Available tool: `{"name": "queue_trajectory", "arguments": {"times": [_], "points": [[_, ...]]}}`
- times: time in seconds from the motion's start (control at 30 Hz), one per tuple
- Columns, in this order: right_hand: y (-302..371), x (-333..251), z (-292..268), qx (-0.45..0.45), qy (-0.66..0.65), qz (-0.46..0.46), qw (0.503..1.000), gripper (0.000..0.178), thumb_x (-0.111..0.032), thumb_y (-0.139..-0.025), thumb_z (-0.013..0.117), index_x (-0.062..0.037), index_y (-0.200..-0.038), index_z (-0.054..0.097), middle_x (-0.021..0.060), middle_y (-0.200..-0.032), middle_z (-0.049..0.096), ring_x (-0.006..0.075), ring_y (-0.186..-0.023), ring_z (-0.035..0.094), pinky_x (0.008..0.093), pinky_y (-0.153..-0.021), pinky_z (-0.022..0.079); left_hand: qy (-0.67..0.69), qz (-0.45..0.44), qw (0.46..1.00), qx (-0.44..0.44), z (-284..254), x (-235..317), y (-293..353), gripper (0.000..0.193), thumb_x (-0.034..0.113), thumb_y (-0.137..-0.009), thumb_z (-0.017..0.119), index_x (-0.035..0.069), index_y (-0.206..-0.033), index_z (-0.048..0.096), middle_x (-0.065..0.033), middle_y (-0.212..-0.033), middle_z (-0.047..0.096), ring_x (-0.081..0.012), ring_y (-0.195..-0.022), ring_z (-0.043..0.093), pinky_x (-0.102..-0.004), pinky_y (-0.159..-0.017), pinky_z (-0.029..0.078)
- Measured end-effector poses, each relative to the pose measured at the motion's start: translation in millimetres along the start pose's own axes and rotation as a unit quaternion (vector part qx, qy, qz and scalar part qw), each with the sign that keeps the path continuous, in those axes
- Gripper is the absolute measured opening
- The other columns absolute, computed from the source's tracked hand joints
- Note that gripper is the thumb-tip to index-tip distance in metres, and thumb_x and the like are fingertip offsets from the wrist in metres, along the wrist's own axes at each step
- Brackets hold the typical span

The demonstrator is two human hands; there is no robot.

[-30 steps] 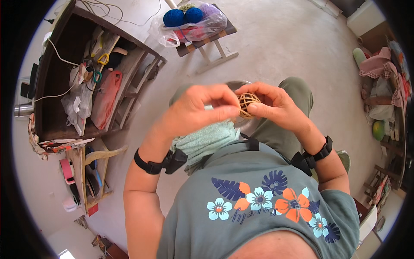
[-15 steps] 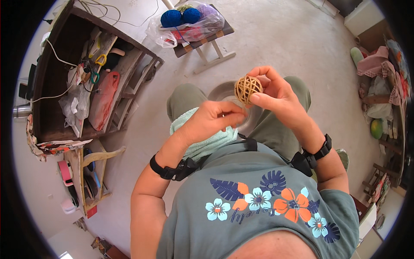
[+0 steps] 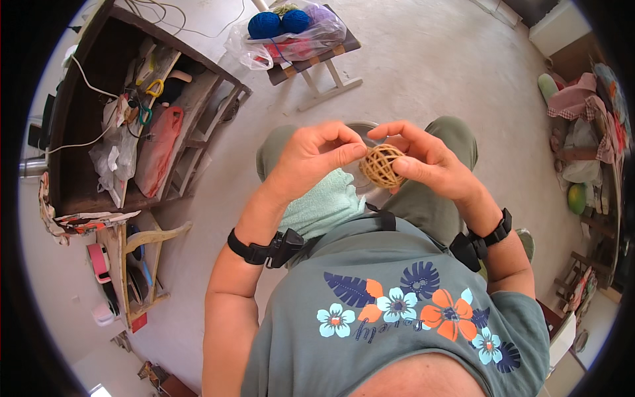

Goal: The person winds yarn onto a growing ball by hand, rotating the ball and wrapping the thread around it.

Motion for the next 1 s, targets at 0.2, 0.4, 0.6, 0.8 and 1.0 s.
{"name": "queue_trajectory", "arguments": {"times": [0.2, 0.4, 0.6, 0.8, 1.0], "points": [[-5, -17, -8, 0.065, -0.054, -0.076, 0.994, 0.042, -0.024, -0.097, 0.062, -0.0035, -0.131, 0.049, 0.0051, -0.11, 0.064, 0.0115, -0.105, 0.059, 0.0271, -0.09, 0.048, 0.01, -0.076, 0.997, 0.011, 12, -24, 10, 0.018, 0.014, -0.096, 0.062, 0.001, -0.104, 0.07, -0.002, -0.085, 0.07, -0.007, -0.075, 0.06, -0.0222, -0.064, 0.047], [-6, -3, -25, 0.125, 0.025, -0.079, 0.989, 0.044, -0.018, -0.092, 0.069, -0.0049, -0.129, 0.048, 0.0045, -0.106, 0.064, 0.0101, -0.099, 0.06, 0.0252, -0.086, 0.049, -0.112, -0.051, 0.987, -0.099, 42, 2, 19, 0.017, 0.01, -0.092, 0.065, 0.001, -0.105, 0.072, -0.0022, -0.086, 0.068, -0.0072, -0.076, 0.06, -0.0225, -0.065, 0.045], [-2, -7, -10, 0.099, 0.103, -0.052, 0.988, 0.033, -0.019, -0.093, 0.069, -0.0033, -0.12, 0.059, 0.0012, -0.105, 0.065, 0.0064, -0.095, 0.059, 0.0232, -0.081, 0.05, -0.112, 0.011, 0.992, -0.057, 19, 44, 13, 0.007, 0.006, -0.089, 0.069, 0.0, -0.092, 0.068, -0.0011, -0.085, 0.063, -0.0064, -0.082, 0.056, -0.0225, -0.07, 0.044], [4, -4, -3, 0.05, 0.0, -0.002, 0.999, 0.048, -0.028, -0.095, 0.066, -0.0038, -0.134, 0.05, 0.0035, -0.11, 0.065, 0.0091, -0.099, 0.06, 0.0256, -0.086, 0.049, -0.028, -0.018, 0.999, 0.014, -3, 7, -1, 0.013, 0.012, -0.091, 0.069, 0.001, -0.097, 0.07, -0.0006, -0.084, 0.066, -0.0061, -0.074, 0.058, -0.0218, -0.066, 0.047], [0, -24, -10, 0.083, -0.037, -0.12, 0.989, 0.045, -0.023, -0.094, 0.067, -0.0037, -0.131, 0.049, 0.0056, -0.107, 0.065, 0.0109, -0.101, 0.061, 0.0275, -0.087, 0.05, -0.026, -0.083, 0.996, 0.009, 17, -23, 9, 0.016, 0.012, -0.094, 0.064, 0.002, -0.103, 0.071, -0.0018, -0.082, 0.068, -0.0073, -0.071, 0.06, -0.0222, -0.062, 0.048]]}}
Point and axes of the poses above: each hand's wrist, its own y-axis away from the middle knuckle, its own z-axis out of the palm, x = y × z, the point moved 10 cm from there along -y, towards the middle knuckle
